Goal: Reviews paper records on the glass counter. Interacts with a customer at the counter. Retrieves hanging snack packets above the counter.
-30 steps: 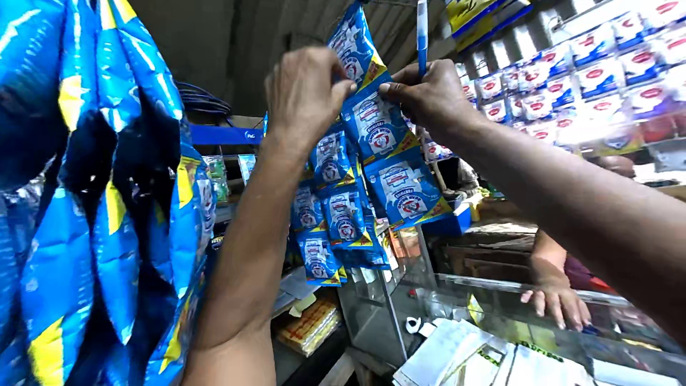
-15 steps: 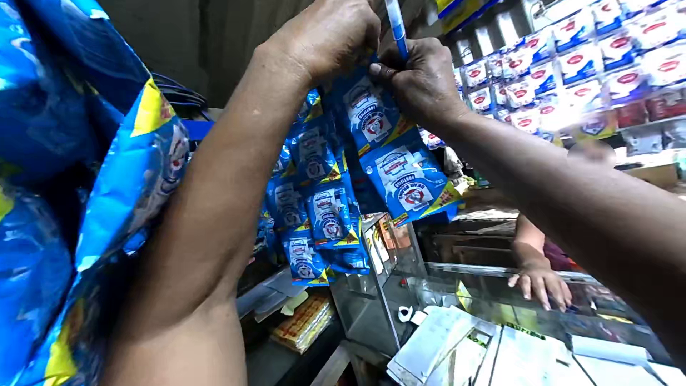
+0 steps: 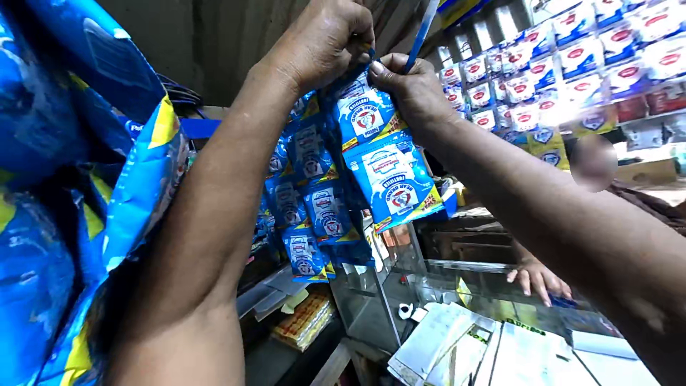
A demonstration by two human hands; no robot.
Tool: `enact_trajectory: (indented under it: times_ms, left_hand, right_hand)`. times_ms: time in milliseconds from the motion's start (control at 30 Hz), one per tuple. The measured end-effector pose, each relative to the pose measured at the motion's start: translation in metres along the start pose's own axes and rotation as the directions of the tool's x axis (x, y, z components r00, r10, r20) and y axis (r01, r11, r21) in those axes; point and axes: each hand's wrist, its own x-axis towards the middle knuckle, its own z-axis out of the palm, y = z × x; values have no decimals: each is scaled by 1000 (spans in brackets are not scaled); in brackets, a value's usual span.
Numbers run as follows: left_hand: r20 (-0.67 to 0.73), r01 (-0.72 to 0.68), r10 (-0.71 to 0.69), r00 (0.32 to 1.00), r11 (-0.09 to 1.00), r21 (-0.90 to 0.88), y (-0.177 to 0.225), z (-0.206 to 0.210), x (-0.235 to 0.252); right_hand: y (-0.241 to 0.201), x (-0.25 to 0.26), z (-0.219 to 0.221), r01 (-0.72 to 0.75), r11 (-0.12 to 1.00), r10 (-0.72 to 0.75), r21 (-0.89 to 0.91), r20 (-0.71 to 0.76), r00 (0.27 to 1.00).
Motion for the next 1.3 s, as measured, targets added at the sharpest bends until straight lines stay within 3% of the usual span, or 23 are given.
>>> enact_trajectory:
  times_ms: [200, 300, 400, 467, 567, 767, 900, 1033, 1133, 1233, 1300]
  left_hand:
    - [39, 49, -50, 998, 998, 42, 8, -2, 3]
    - [128, 110, -114, 985, 993, 37, 13, -13, 6]
    - [208, 180, -218, 954, 966, 187, 22, -18, 15]
    - [230, 177, -248, 941, 941, 287, 25, -16, 20]
    - [246, 187, -264, 933, 937, 295, 28, -16, 23]
    - [228, 243, -265, 937, 962, 121, 18, -10, 19]
    - [205, 115, -124, 971, 992, 56, 4, -6, 16]
    - [186, 147, -138, 973, 988, -37, 4, -6, 13]
    - [170, 177, -169, 971, 984, -29, 6, -6, 14]
    - [138, 190, -186, 973, 982, -17, 6, -3, 16]
    - [187, 198, -202, 961, 979, 42, 13, -6, 18]
  right_hand:
    - [-24, 3, 2, -180, 897, 199, -403, 4, 980]
    - [-29, 12, 2, -173, 817, 181, -551, -40, 983]
    - [-30, 15, 1, -137, 776, 157, -615, -23, 987]
    - [-27, 16, -1, -135, 784, 155, -606, -19, 988]
    - [-25, 18, -3, -153, 785, 160, -601, -43, 986]
    - [-27, 22, -3, -137, 767, 142, -627, -43, 989]
    - [-12, 17, -11, -69, 917, 85, -393, 23, 996]
    - [1, 12, -15, -80, 990, 86, -115, 49, 995]
    - [-1, 7, -9, -92, 982, 104, -163, 65, 993]
    - [-10, 2, -5, -206, 942, 227, -265, 50, 973]
    - [-15, 5, -6, -245, 889, 265, -387, 0, 964]
